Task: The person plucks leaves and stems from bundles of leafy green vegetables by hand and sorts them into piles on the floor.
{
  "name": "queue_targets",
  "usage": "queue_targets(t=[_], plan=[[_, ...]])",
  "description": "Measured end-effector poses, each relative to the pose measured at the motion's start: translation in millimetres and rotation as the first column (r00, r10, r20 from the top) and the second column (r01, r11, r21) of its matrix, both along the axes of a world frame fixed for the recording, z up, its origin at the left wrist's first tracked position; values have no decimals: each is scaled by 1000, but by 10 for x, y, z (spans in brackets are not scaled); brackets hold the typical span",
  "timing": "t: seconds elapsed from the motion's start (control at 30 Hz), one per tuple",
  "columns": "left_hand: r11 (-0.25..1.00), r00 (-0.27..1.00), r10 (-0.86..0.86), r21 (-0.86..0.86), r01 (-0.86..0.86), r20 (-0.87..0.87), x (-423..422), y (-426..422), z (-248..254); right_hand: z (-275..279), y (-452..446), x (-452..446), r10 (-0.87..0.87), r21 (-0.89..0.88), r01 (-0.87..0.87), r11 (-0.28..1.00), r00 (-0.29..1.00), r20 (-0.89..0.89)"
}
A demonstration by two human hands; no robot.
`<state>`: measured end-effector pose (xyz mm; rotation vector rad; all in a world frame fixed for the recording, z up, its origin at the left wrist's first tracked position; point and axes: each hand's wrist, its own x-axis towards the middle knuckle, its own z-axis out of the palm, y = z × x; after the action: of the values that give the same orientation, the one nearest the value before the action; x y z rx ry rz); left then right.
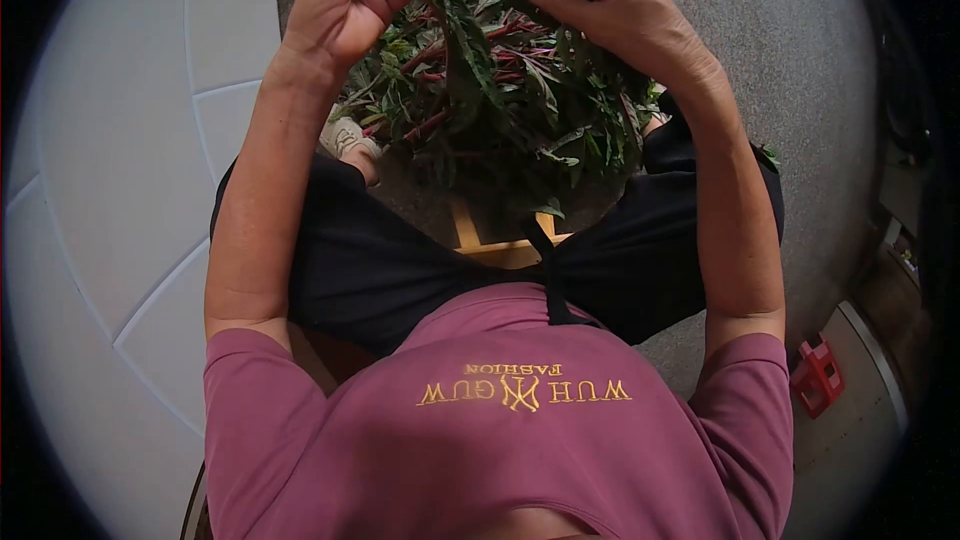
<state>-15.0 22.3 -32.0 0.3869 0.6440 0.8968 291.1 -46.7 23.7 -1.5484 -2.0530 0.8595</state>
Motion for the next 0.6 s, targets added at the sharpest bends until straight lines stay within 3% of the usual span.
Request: queue_targets(t=[0.07,0.27,0.33,0.4,0.6], plan=[[998,996,-56,-12,57,75,-31,27,-68,-1,-16,-8,6,25,-6,1000,1000,18],[999,998,-53,-14,52,-24,102,-46,70,-5,-29,-103,47,99,-55,994,996,82],[983,915,158,142,-112,-372,221,-162,149,-22,-46,-152,59,119,-71,990,993,99],[985,920,153,129,-113,-360,186,-158,87,-59,-155,-248,107,283,-144,948,984,142],[990,952,131,88,-111,-277,228,-148,43,-80,-451,-644,164,245,-170,955,985,43]])
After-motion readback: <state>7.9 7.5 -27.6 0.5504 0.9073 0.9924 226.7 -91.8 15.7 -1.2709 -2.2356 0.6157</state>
